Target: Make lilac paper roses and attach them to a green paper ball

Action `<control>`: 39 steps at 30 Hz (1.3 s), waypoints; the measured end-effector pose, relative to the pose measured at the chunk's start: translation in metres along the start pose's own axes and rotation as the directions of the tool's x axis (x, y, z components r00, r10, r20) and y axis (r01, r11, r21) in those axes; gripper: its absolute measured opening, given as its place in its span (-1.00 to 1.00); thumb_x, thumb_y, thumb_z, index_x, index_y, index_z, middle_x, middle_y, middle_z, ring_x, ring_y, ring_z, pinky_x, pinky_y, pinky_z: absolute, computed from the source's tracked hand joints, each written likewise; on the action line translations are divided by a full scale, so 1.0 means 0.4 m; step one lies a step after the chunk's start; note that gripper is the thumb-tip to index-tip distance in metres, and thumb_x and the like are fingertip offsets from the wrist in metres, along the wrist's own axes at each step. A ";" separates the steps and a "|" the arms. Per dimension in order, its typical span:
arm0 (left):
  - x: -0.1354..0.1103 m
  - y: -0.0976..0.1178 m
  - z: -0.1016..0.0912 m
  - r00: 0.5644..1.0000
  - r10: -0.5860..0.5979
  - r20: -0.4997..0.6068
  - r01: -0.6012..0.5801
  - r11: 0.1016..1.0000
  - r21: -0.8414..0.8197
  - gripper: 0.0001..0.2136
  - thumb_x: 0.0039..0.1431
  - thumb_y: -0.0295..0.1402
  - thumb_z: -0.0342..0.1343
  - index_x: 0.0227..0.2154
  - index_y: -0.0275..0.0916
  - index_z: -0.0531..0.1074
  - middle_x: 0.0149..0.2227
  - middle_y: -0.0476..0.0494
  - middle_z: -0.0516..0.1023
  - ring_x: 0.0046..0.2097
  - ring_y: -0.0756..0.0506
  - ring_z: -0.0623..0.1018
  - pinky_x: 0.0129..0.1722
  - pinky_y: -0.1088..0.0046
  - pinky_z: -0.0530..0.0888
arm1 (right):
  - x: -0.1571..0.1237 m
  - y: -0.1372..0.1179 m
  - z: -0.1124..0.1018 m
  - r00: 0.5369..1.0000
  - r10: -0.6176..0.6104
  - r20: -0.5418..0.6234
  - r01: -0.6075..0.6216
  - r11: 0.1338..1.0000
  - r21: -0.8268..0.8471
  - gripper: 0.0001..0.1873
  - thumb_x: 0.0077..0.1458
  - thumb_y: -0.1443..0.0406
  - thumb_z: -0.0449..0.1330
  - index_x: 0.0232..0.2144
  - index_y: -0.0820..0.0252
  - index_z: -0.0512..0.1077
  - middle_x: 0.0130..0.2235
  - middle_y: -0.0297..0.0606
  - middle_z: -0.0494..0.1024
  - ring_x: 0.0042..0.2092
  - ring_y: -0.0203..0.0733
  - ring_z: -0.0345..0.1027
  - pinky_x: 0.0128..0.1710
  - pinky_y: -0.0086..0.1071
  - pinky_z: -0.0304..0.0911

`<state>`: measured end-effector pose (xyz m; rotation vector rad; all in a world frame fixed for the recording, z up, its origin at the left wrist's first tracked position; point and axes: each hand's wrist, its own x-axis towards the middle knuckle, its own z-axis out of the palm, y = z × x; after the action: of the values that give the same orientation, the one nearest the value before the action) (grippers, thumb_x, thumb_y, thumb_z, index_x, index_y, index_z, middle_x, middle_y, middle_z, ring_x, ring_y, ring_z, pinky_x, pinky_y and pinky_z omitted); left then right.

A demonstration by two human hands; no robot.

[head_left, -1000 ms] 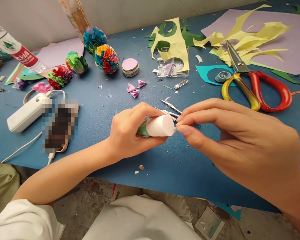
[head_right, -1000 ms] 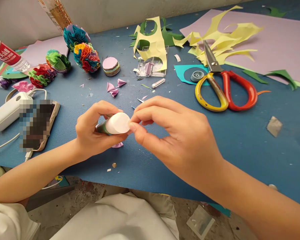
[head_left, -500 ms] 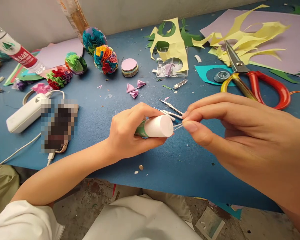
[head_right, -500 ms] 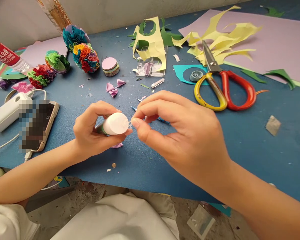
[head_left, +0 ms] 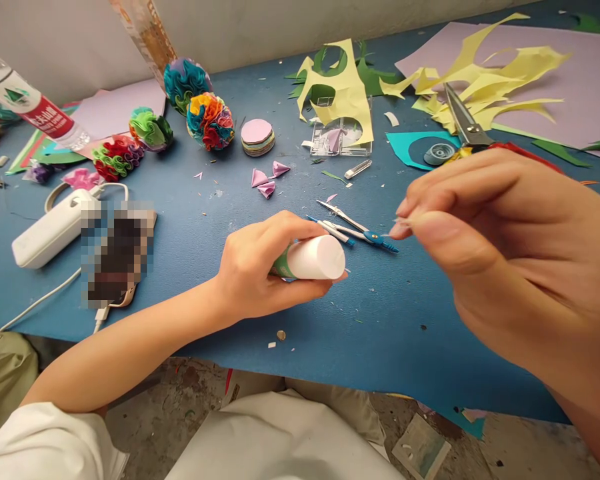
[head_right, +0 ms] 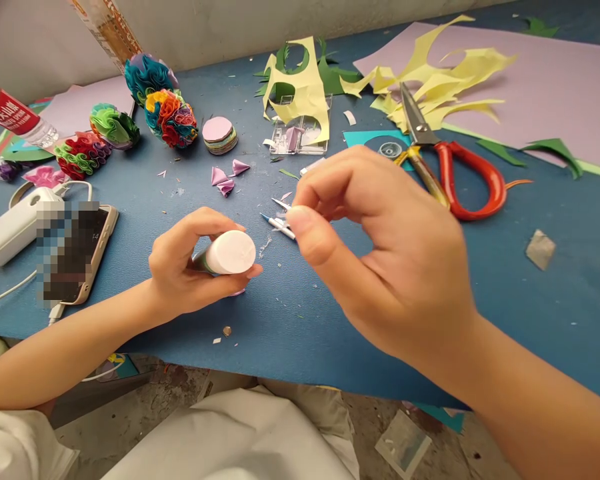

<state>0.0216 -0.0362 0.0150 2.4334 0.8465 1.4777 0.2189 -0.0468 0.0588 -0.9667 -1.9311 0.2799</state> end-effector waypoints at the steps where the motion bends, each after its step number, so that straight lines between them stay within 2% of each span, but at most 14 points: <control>1: 0.000 0.000 0.000 1.000 0.000 -0.002 0.000 1.000 0.002 -0.73 0.00 -0.31 0.26 -0.26 -0.24 0.34 -0.38 -0.01 0.53 -0.39 0.07 0.47 -0.38 0.58 0.42 | 0.000 0.001 -0.002 1.000 0.006 0.015 -0.006 1.000 0.013 -0.84 0.21 0.40 0.00 -0.43 0.13 0.23 -0.39 -0.36 0.33 -0.33 -0.33 0.29 -0.32 -0.32 0.22; 4: 0.001 0.001 0.000 1.000 -0.005 -0.003 0.005 1.000 0.007 -0.73 0.01 -0.31 0.26 -0.26 -0.24 0.34 -0.38 -0.01 0.53 -0.39 0.07 0.47 -0.37 0.58 0.41 | -0.002 0.006 -0.006 0.990 0.004 0.140 0.006 0.998 -0.066 -0.75 0.24 0.39 -0.09 -0.50 0.13 0.17 -0.46 -0.35 0.29 -0.40 -0.33 0.23 -0.39 -0.33 0.18; 7: 0.001 0.003 -0.001 1.000 -0.019 0.013 0.019 1.000 0.016 -0.73 0.01 -0.31 0.26 -0.26 -0.24 0.34 -0.37 -0.01 0.53 -0.39 0.07 0.47 -0.37 0.59 0.41 | -0.002 0.011 -0.003 0.972 -0.046 0.229 0.094 0.975 -0.200 -0.78 0.22 0.35 0.03 -0.50 0.14 0.25 -0.43 -0.35 0.41 -0.40 -0.35 0.29 -0.42 -0.39 0.22; 9: 0.000 0.003 -0.001 1.000 -0.027 0.013 0.026 0.999 0.022 -0.72 0.00 -0.32 0.27 -0.26 -0.24 0.34 -0.36 -0.01 0.53 -0.38 0.07 0.47 -0.37 0.59 0.40 | -0.002 0.012 0.002 0.976 -0.083 0.200 0.129 0.965 -0.227 -0.96 0.17 0.36 0.12 -0.34 0.16 0.37 -0.25 -0.28 0.49 -0.27 -0.32 0.38 -0.30 -0.41 0.30; 12: -0.002 0.001 -0.001 0.999 -0.049 -0.003 0.050 0.997 0.057 -0.72 0.00 -0.31 0.26 -0.25 -0.22 0.33 -0.36 0.00 0.52 -0.39 0.07 0.46 -0.39 0.59 0.39 | -0.004 0.004 0.006 0.985 -0.072 0.156 0.104 0.972 -0.209 -0.83 0.15 0.37 0.16 -0.17 0.15 0.40 -0.13 -0.26 0.51 -0.18 -0.32 0.41 -0.19 -0.42 0.34; 16: -0.006 -0.002 -0.002 0.997 -0.075 0.021 0.072 0.993 0.094 -0.75 0.03 -0.30 0.22 -0.24 -0.21 0.33 -0.36 -0.01 0.52 -0.41 0.06 0.45 -0.42 0.57 0.37 | -0.010 -0.014 0.007 0.981 -0.080 0.176 0.110 0.980 -0.165 -0.94 0.14 0.27 0.19 -0.28 0.02 0.45 -0.22 -0.38 0.55 -0.26 -0.34 0.44 -0.28 -0.44 0.37; 19: -0.007 -0.004 -0.002 0.998 -0.063 0.027 0.060 0.993 0.100 -0.76 0.04 -0.32 0.20 -0.23 -0.21 0.33 -0.35 -0.01 0.53 -0.39 0.06 0.46 -0.40 0.57 0.38 | -0.014 -0.018 0.010 0.978 -0.099 0.184 0.129 0.979 -0.160 -0.92 0.14 0.31 0.20 -0.32 -0.01 0.46 -0.27 -0.42 0.57 -0.33 -0.37 0.44 -0.34 -0.48 0.36; 28: -0.006 -0.003 0.002 0.999 -0.042 0.019 0.040 0.993 0.109 -0.74 0.01 -0.31 0.23 -0.24 -0.21 0.33 -0.37 0.00 0.53 -0.41 0.07 0.46 -0.42 0.58 0.37 | -0.018 -0.006 0.022 0.976 -0.110 0.186 0.147 0.968 -0.201 -0.94 0.17 0.33 0.14 -0.36 0.07 0.39 -0.32 -0.41 0.54 -0.37 -0.36 0.40 -0.40 -0.46 0.30; 32: -0.003 0.000 0.001 0.999 -0.045 0.012 0.043 0.994 0.105 -0.75 0.02 -0.31 0.22 -0.25 -0.21 0.33 -0.38 0.01 0.52 -0.42 0.08 0.46 -0.43 0.58 0.37 | -0.018 -0.005 0.023 0.978 -0.069 0.198 0.111 0.971 -0.212 -0.91 0.20 0.28 0.08 -0.37 0.07 0.36 -0.33 -0.36 0.52 -0.35 -0.29 0.39 -0.42 -0.40 0.27; 39: -0.001 0.004 0.000 0.999 -0.039 0.005 0.038 0.996 0.078 -0.75 0.01 -0.34 0.22 -0.25 -0.21 0.32 -0.35 0.01 0.54 -0.38 0.07 0.49 -0.39 0.60 0.41 | -0.011 -0.006 0.020 0.979 -0.057 0.196 0.093 0.980 -0.177 -0.89 0.20 0.32 0.07 -0.40 0.08 0.30 -0.36 -0.38 0.48 -0.38 -0.32 0.36 -0.44 -0.41 0.25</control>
<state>0.0222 -0.0375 0.0155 2.4611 0.9618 1.4487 0.2123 -0.0502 0.0530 -1.0142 -2.1947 0.1550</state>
